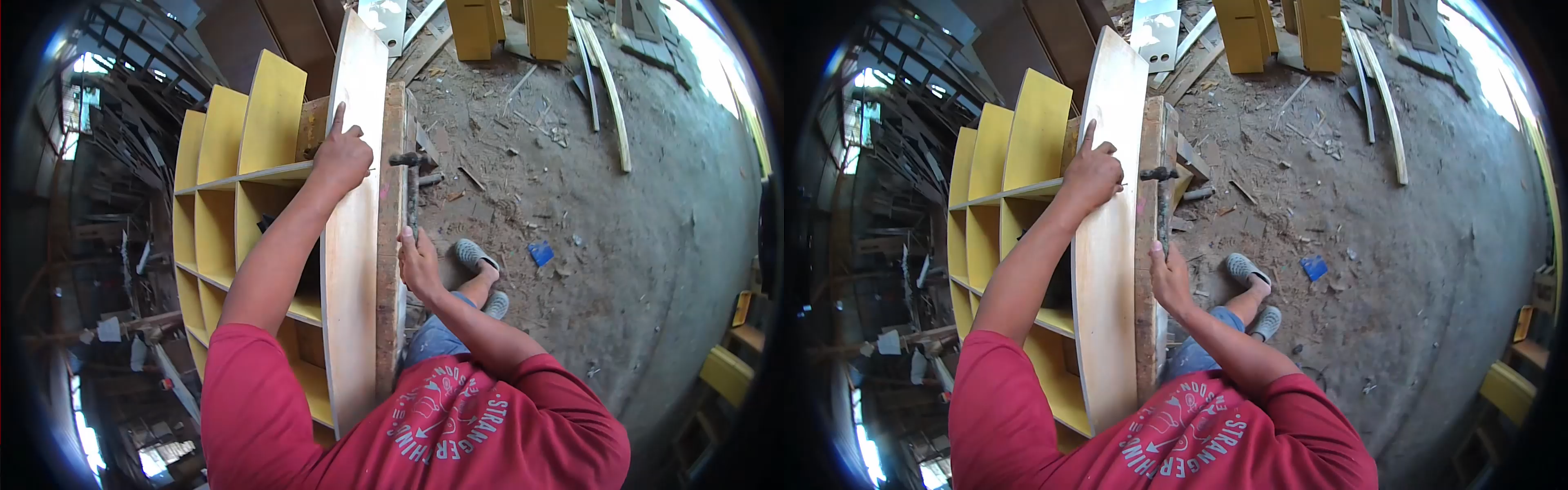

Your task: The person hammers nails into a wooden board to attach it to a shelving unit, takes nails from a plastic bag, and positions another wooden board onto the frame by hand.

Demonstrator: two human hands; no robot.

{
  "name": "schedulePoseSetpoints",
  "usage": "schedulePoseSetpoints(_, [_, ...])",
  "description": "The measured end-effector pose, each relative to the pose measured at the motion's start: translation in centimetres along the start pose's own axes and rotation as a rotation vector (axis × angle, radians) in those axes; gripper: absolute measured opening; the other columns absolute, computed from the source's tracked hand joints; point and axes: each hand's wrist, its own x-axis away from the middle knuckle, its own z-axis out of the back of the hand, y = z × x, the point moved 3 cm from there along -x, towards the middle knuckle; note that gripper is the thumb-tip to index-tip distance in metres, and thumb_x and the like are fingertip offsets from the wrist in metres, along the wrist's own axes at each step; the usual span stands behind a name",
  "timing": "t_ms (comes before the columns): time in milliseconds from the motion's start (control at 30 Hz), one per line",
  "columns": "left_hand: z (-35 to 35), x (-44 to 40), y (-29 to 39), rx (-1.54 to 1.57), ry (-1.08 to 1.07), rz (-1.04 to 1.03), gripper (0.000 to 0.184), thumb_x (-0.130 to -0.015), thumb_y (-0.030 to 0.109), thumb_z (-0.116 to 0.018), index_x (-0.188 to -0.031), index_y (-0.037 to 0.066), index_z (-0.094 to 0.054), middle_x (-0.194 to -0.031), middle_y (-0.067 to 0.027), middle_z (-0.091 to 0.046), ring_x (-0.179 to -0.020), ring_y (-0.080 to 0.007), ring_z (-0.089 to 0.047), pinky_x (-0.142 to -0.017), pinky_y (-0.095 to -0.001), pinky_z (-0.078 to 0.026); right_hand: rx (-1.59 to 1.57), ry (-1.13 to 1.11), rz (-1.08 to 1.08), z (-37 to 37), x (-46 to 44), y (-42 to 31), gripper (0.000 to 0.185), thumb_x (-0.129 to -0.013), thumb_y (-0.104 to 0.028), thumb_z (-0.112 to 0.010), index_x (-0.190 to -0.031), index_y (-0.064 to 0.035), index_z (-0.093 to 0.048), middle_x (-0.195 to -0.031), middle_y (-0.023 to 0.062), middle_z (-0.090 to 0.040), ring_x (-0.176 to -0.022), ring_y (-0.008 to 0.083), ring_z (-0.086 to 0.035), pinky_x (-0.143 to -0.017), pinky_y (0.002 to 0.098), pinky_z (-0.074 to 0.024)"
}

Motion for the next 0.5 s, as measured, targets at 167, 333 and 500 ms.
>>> schedulePoseSetpoints(167, [-0.4,-0.2,0.2,-0.014,0.035,0.022,0.012,-0.078,0.032,-0.087,-0.087,0.024,-0.086,-0.099,0.0006,-0.079,-0.125,-0.0161,-0.063,-0.133,-0.0583,-0.006,-0.089,0.144,0.093,-1.3,0.6,1.3,0.043,-0.114,-0.049,-0.044,-0.102,-0.0084,-0.053,-0.066,-0.0035,-0.044,-0.05,0.0071,-0.04,-0.044,0.0284,-0.0333])
schedulePoseSetpoints(333, [0.1,0.1,0.4,0.016,0.042,-0.011,0.015,-0.079,0.029,-0.086,-0.087,0.016,-0.084,-0.096,-0.0043,-0.078,-0.117,-0.0198,-0.066,-0.132,-0.0591,-0.013,0.166,0.278,0.346,-2.6,1.4,1.0,0.045,-0.114,-0.048,-0.044,-0.099,-0.0069,-0.054,-0.068,-0.0006,-0.048,-0.056,0.0073,-0.044,-0.049,0.0277,-0.0362])
schedulePoseSetpoints(500, [-0.1,0.0,0.2,-0.002,0.052,-0.016,0.016,-0.079,0.029,-0.086,-0.087,0.015,-0.084,-0.095,-0.0054,-0.078,-0.115,-0.0211,-0.067,-0.132,-0.0598,-0.014,-0.029,0.301,0.159,-1.0,1.5,-0.6,0.044,-0.114,-0.046,-0.046,-0.101,-0.0056,-0.056,-0.069,-0.0013,-0.049,-0.06,0.0096,-0.045,-0.053,0.032,-0.0394])
